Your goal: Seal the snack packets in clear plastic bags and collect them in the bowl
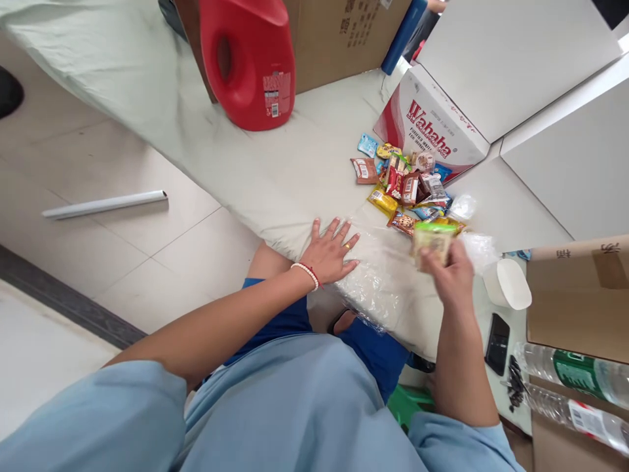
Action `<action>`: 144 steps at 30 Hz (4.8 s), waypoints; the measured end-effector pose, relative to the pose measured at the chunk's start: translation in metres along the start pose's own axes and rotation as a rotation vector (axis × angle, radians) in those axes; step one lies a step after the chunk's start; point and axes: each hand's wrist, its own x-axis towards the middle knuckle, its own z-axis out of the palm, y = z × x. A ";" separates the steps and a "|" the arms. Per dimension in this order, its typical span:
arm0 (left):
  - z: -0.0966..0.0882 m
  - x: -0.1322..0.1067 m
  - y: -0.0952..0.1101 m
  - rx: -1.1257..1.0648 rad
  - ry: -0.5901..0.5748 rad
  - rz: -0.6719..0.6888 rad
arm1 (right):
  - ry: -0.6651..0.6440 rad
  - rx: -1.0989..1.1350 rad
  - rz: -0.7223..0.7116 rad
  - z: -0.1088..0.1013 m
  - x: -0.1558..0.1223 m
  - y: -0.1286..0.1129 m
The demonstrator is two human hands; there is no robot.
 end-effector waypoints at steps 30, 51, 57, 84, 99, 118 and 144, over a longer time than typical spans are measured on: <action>0.002 0.002 0.001 -0.012 0.029 -0.018 | -0.060 -0.148 0.052 0.050 -0.029 -0.001; -0.002 0.002 0.002 -0.043 0.018 -0.061 | -0.354 -0.317 0.038 0.052 -0.019 -0.020; -0.003 0.003 0.001 -0.094 0.031 -0.092 | -0.393 -0.209 -0.044 0.075 -0.014 -0.031; -0.039 -0.061 -0.066 -0.588 -0.014 0.191 | -0.209 0.352 0.148 0.035 -0.159 0.009; -0.058 0.001 -0.059 -0.387 -0.312 0.377 | -0.105 0.524 0.390 0.036 -0.068 0.019; -0.046 0.016 -0.071 -0.779 0.288 -0.410 | -0.081 0.298 0.524 0.058 -0.062 0.041; -0.025 0.004 0.043 0.005 0.128 0.305 | -0.106 0.145 0.561 0.060 -0.065 0.031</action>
